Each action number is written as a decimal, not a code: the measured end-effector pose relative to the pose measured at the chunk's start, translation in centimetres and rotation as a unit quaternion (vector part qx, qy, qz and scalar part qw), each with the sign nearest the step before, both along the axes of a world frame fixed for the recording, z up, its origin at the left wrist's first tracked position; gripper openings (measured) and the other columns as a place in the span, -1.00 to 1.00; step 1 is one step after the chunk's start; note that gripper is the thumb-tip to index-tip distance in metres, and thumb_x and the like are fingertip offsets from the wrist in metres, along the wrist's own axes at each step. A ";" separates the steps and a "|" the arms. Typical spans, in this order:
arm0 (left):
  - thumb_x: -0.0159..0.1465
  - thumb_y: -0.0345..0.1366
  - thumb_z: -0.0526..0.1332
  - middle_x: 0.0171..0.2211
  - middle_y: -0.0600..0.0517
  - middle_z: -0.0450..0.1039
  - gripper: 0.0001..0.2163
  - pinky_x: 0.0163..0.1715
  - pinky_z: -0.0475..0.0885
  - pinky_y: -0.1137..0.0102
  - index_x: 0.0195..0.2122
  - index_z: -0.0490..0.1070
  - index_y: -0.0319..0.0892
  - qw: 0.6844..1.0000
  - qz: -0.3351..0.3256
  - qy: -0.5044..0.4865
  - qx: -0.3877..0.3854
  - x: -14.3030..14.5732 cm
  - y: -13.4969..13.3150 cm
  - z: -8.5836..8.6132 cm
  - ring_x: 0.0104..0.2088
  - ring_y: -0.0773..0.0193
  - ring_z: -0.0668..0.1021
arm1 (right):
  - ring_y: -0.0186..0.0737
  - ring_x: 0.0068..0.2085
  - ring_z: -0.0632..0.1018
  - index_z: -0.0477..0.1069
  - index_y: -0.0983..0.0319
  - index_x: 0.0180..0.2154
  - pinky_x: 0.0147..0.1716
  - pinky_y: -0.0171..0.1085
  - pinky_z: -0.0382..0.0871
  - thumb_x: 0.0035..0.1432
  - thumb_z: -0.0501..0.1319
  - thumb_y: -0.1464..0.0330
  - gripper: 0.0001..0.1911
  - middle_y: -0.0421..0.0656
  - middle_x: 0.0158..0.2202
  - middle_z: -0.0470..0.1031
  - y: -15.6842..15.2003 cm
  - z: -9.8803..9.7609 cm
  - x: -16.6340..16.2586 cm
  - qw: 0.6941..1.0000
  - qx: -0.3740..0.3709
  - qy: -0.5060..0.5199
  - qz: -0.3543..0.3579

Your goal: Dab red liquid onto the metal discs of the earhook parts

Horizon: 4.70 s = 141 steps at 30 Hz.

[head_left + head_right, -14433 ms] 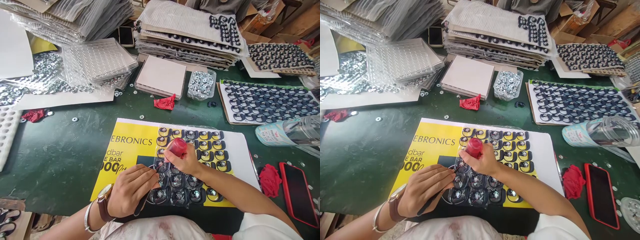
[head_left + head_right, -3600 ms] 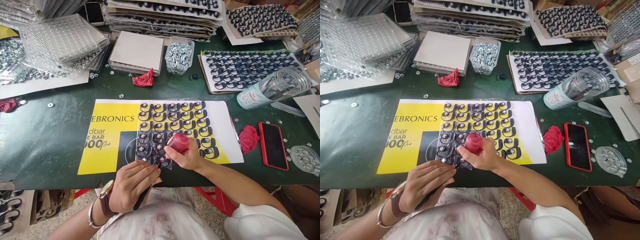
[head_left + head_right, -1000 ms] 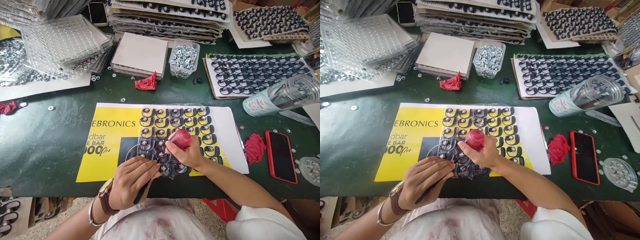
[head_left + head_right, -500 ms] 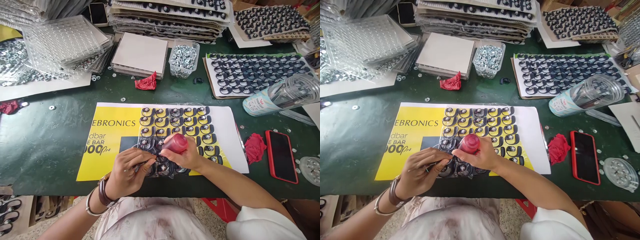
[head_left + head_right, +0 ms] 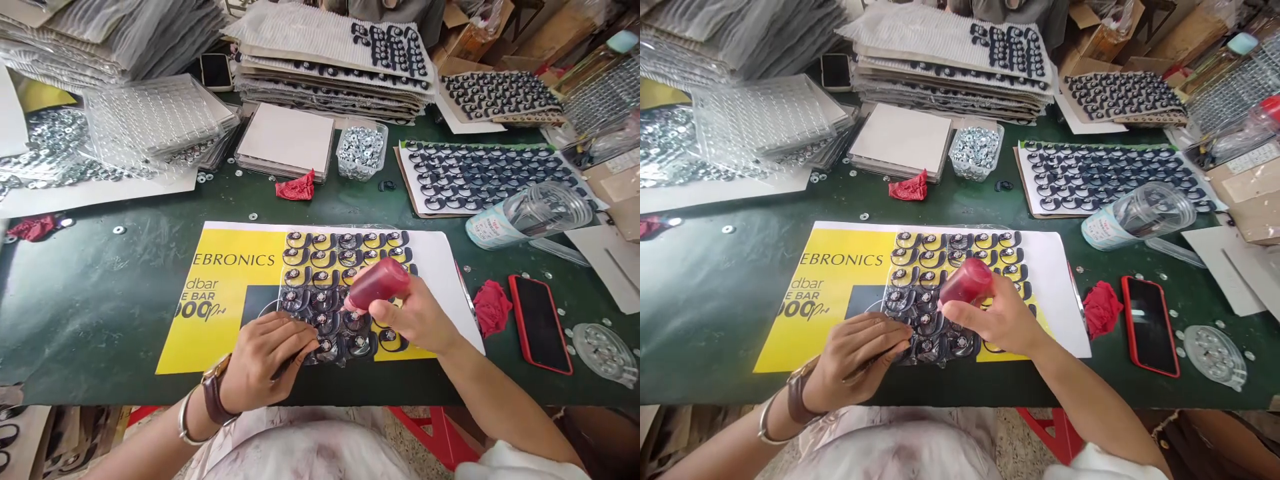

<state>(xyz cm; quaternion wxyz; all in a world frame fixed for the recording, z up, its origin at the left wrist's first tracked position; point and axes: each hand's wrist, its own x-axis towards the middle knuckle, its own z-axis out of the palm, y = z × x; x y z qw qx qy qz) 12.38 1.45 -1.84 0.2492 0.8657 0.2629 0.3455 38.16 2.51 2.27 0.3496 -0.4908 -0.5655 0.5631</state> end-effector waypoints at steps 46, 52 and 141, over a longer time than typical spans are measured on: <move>0.28 -0.46 0.21 -0.22 -0.15 0.60 -0.83 -0.16 0.57 0.26 -0.13 0.49 -0.40 0.988 0.006 0.084 0.126 0.8 2.0 0.1 -0.23 0.14 0.64 | -0.32 -0.54 0.49 0.42 0.20 -0.47 -0.46 -0.32 0.43 0.11 0.32 0.22 -0.78 -0.24 -0.58 0.51 5.0 -6.6 -3.6 0.988 0.144 -0.053 -0.021; 0.26 -0.47 0.22 -0.24 -0.11 0.60 -0.83 -0.19 0.57 0.29 -0.14 0.49 -0.37 0.993 0.010 0.074 0.093 1.0 2.4 0.5 -0.28 0.18 0.63 | -0.29 -0.53 0.49 0.45 0.22 -0.50 -0.43 -0.29 0.43 0.15 0.28 0.20 -0.73 -0.21 -0.60 0.48 5.1 -6.1 -3.5 0.984 0.157 -0.087 -0.014; 0.34 -0.46 0.11 -0.24 -0.19 0.58 -0.80 -0.20 0.57 0.24 -0.16 0.50 -0.43 0.970 0.008 0.135 0.204 2.8 4.6 0.4 -0.19 0.09 0.62 | -0.27 -0.51 0.54 0.45 0.20 -0.44 -0.49 -0.31 0.43 0.08 0.35 0.31 -0.86 -0.17 -0.52 0.56 8.2 -7.0 -2.4 0.991 0.135 -0.001 0.003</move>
